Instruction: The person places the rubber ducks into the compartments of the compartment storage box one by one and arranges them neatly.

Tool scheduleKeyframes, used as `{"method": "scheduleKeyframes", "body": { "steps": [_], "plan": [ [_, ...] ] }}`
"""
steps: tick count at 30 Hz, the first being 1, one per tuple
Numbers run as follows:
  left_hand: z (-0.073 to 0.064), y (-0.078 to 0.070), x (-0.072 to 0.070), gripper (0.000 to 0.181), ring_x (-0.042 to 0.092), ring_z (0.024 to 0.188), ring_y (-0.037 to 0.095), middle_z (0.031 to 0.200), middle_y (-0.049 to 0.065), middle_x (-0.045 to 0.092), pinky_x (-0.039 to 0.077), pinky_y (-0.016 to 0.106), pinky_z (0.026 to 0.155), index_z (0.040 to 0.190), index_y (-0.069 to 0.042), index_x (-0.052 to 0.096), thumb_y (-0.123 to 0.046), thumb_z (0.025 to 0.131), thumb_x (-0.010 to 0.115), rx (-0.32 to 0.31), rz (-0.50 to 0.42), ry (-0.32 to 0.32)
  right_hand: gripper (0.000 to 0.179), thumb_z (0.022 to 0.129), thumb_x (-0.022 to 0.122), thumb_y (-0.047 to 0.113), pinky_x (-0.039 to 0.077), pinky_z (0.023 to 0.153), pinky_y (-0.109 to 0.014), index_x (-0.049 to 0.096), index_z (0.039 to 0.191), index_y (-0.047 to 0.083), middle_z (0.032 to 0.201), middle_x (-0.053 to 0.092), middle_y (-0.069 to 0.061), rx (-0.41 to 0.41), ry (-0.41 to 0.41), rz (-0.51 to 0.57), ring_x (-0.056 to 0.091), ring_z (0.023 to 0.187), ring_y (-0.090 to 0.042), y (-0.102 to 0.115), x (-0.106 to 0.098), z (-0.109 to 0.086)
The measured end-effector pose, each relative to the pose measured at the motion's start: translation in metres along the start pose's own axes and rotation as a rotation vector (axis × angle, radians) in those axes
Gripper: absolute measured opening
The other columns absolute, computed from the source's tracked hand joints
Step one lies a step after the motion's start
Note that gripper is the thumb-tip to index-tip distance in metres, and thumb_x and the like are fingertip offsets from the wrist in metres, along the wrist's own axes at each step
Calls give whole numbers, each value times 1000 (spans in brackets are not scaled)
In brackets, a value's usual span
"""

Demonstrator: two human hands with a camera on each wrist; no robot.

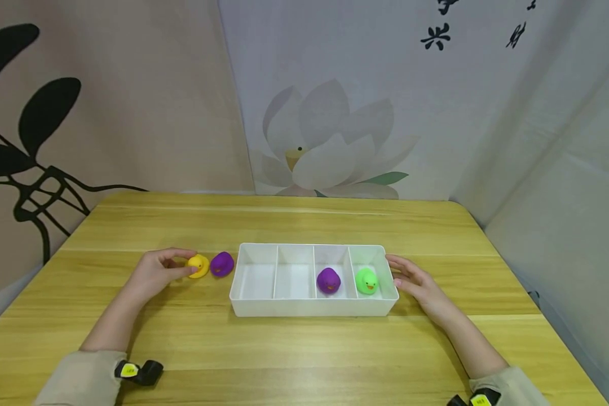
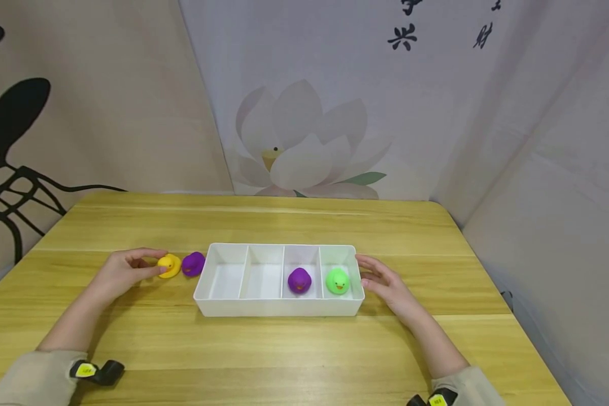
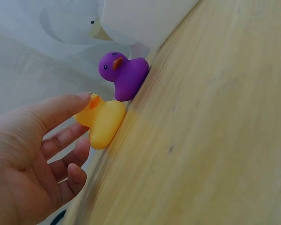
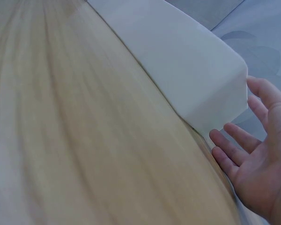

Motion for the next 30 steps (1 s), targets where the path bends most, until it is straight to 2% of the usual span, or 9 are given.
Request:
{"method": "scheduleKeyframes", "body": {
  "steps": [8, 15, 22, 30],
  "plan": [
    [2, 1, -1, 37, 50, 66, 15, 94, 13, 62, 41, 25, 51, 115, -2, 67, -21, 85, 75, 12, 14, -14, 49, 98, 52, 9, 40, 94, -23, 37, 145, 3, 144, 38, -23, -12, 6, 9, 50, 121, -29, 0, 1, 1],
    [0, -8, -5, 37, 49, 65, 16, 83, 12, 60, 41, 26, 49, 115, -2, 67, -22, 85, 74, 26, 41, -51, 49, 98, 52, 10, 40, 94, -24, 37, 145, 4, 144, 38, -23, -10, 10, 16, 52, 119, -22, 0, 0, 0],
    [-1, -21, -9, 36, 50, 67, 16, 83, 12, 60, 41, 25, 49, 115, -3, 67, -24, 86, 74, 46, 33, -81, 49, 98, 52, 10, 39, 94, -23, 37, 145, 4, 144, 38, -22, -2, 6, 14, 50, 120, -25, 0, 0, 0],
    [-5, -40, -10, 35, 52, 76, 19, 92, 12, 62, 44, 27, 55, 117, -7, 68, -25, 87, 73, 81, 27, -94, 49, 98, 52, 10, 39, 94, -23, 37, 145, 4, 144, 38, -22, -1, -1, 10, 47, 123, -32, 1, 0, -1]
  ]
}}
Point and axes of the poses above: each hand's wrist, its own z-axis towards the middle knuckle, its own x-axis out of the palm, y = z × x, the point moved 9 cm from there along z, towards the middle knuckle
